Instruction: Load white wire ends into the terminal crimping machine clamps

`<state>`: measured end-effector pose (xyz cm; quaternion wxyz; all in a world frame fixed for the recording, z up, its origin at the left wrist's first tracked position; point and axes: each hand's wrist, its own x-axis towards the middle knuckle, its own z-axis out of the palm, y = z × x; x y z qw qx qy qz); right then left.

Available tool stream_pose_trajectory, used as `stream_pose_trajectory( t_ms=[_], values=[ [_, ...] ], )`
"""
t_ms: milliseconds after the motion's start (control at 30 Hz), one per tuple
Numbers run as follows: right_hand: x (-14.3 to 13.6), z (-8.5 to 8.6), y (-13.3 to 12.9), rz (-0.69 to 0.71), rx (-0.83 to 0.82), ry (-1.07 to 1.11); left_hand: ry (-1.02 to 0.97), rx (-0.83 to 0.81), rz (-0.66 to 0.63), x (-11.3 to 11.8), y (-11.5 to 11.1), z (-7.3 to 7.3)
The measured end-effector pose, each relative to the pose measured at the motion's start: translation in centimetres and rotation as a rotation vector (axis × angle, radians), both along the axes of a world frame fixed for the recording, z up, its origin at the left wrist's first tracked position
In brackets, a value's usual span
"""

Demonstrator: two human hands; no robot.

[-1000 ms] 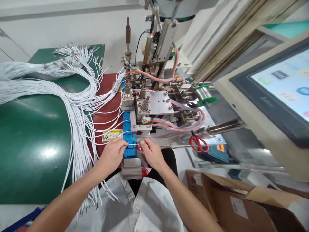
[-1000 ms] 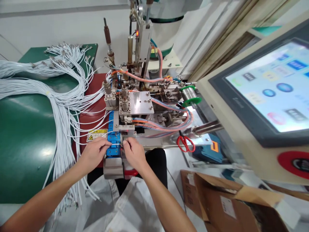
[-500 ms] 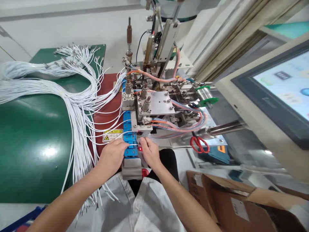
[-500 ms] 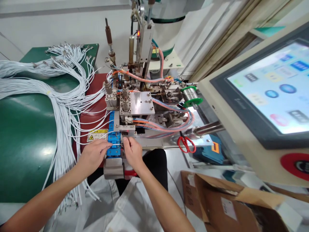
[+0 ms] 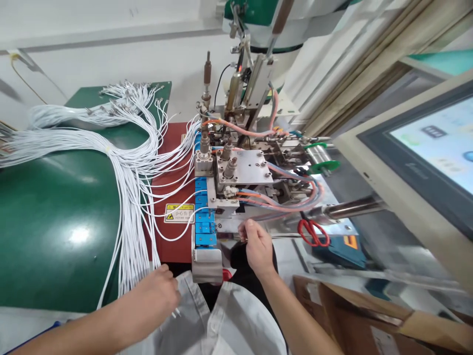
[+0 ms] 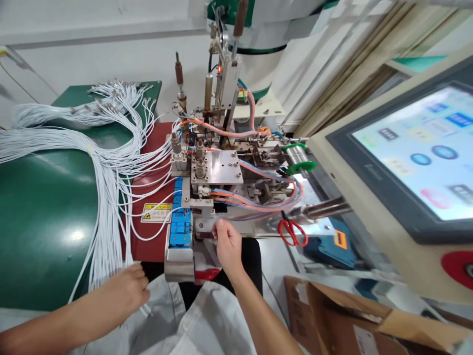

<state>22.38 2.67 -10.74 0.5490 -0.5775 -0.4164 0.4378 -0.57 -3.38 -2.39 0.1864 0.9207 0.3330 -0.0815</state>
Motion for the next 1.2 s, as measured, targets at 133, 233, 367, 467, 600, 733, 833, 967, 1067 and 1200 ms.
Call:
stream_pose_trajectory(
  t_ms=[133, 233, 367, 467, 600, 733, 833, 967, 1067, 1200],
  values=[
    [-0.2, 0.2, -0.4, 0.006, -0.03, 0.01, -0.006, -0.1, -0.031, 0.8, 1.0, 0.3],
    [-0.4, 0.7, -1.0, 0.036, -0.032, 0.014, -0.252, -0.215, 0.102, 2.0, 2.7, 0.6],
    [-0.8, 1.7, -2.5, 0.148, 0.065, -0.018, -0.597, -0.188, 0.41, 4.2, 4.4, 0.0],
    [-1.0, 2.2, -3.5, 0.221, 0.155, -0.045, -0.725, -0.1, 0.488, 5.6, 5.2, -0.9],
    [-1.1, 2.8, -3.8, 0.214, 0.181, -0.076, -0.758, -0.038, 0.492, 6.0, 5.6, -2.0],
    [-1.6, 3.7, -3.4, 0.242, 0.217, -0.183, -0.701, -0.025, 0.475, 5.7, 5.6, -2.6],
    [-2.3, 4.4, -2.9, 0.234, 0.2, -0.279, -0.676, -0.015, 0.493, 5.6, 5.6, -2.7],
    [-2.8, 5.0, -2.3, 0.201, 0.211, -0.297, -0.676, 0.089, 0.569, 5.7, 5.6, -2.5],
    [-2.8, 5.1, -2.0, 0.169, 0.207, -0.261, -0.72, 0.248, 0.534, 5.6, 5.6, -2.5],
    [-2.8, 4.5, -2.0, 0.175, 0.168, -0.087, -0.829, 0.25, 0.578, 5.6, 5.6, -2.7]
  ],
)
